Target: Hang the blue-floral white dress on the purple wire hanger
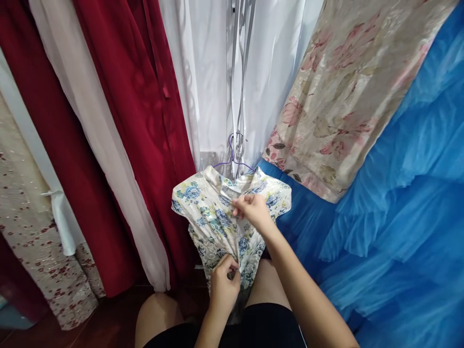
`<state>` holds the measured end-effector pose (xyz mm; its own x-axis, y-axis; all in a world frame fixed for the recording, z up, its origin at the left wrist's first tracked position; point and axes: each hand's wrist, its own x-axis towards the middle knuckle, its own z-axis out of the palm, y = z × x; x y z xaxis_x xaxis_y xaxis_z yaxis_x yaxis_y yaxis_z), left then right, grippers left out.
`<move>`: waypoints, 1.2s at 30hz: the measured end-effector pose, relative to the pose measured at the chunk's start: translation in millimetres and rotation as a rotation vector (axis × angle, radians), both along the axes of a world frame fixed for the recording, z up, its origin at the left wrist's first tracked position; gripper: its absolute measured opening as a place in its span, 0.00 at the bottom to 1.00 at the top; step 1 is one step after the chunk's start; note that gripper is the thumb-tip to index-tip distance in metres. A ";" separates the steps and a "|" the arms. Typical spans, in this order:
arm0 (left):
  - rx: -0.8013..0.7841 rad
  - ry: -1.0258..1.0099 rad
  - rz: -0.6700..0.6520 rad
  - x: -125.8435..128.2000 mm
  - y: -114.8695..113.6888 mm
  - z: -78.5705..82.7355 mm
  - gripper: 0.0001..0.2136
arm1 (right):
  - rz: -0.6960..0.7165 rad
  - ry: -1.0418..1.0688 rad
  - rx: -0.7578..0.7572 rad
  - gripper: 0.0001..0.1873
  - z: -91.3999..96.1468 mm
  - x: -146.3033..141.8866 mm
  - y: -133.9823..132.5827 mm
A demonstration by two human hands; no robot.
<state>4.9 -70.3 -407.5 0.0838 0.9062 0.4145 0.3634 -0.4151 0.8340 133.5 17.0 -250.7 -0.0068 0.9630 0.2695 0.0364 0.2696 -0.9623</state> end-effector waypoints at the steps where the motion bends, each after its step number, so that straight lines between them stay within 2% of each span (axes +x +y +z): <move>1: -0.012 0.020 -0.022 2.9 -1.2 -3.1 0.07 | -0.010 0.016 0.027 0.18 13.9 2.4 11.2; 3: -0.037 0.063 -0.067 8.4 -6.3 -10.2 0.08 | -0.044 0.058 0.081 0.17 35.5 5.4 26.0; 5: -0.077 0.093 -0.112 10.9 -12.5 -17.1 0.08 | -0.070 0.098 0.127 0.16 46.1 6.2 30.4; 7: -0.113 0.090 -0.166 8.1 -14.8 -18.9 0.07 | -0.073 0.108 0.171 0.16 46.4 6.1 26.8; 9: -0.085 0.062 -0.197 0.3 -7.6 -8.6 0.04 | -0.070 0.100 0.190 0.15 40.6 6.4 18.9; 10: -0.038 0.034 -0.184 -4.7 0.4 3.0 0.04 | -0.074 0.096 0.194 0.15 36.9 6.9 14.5; 12: 0.111 -0.036 -0.099 -13.4 23.8 39.6 0.08 | -0.085 0.093 0.202 0.15 30.7 8.4 6.4; 14: 0.278 -0.073 -0.013 -17.1 52.5 88.5 0.15 | -0.080 0.089 0.224 0.16 27.6 10.4 0.3; 15: 0.351 -0.045 -0.018 -16.4 66.7 114.0 0.18 | -0.070 0.082 0.237 0.16 27.0 11.3 -1.5; 17: 0.456 0.068 -0.073 -11.7 91.2 158.5 0.16 | -0.045 0.068 0.259 0.17 25.8 12.5 -1.8; 18: 0.507 0.126 -0.100 -8.9 100.5 175.1 0.13 | -0.039 0.067 0.267 0.17 24.2 12.5 -0.2; 20: 0.556 0.190 -0.119 -5.3 112.3 194.8 0.10 | -0.048 0.072 0.282 0.17 17.6 10.9 5.7; 22: 0.549 0.184 -0.095 -6.7 116.1 199.0 0.08 | -0.080 0.069 0.305 0.18 7.7 7.7 12.2; 25: 0.498 0.186 -0.081 -15.7 113.0 192.5 0.06 | -0.091 0.029 0.318 0.18 -3.5 2.3 17.2; 28: 0.484 0.263 -0.108 -20.7 105.1 190.3 0.04 | -0.045 0.058 0.286 0.17 -3.6 -1.1 17.1; 30: 0.521 0.268 -0.115 -17.7 97.9 195.7 0.05 | -0.040 0.100 0.287 0.17 -2.6 -1.9 17.9; 33: 0.594 0.142 -0.074 -14.9 91.5 211.6 0.08 | -0.075 0.050 0.275 0.16 -10.9 -1.2 21.2; 36: 0.613 -0.121 0.075 -37.3 106.0 224.3 0.08 | -0.109 -0.064 0.196 0.16 -29.3 1.5 17.5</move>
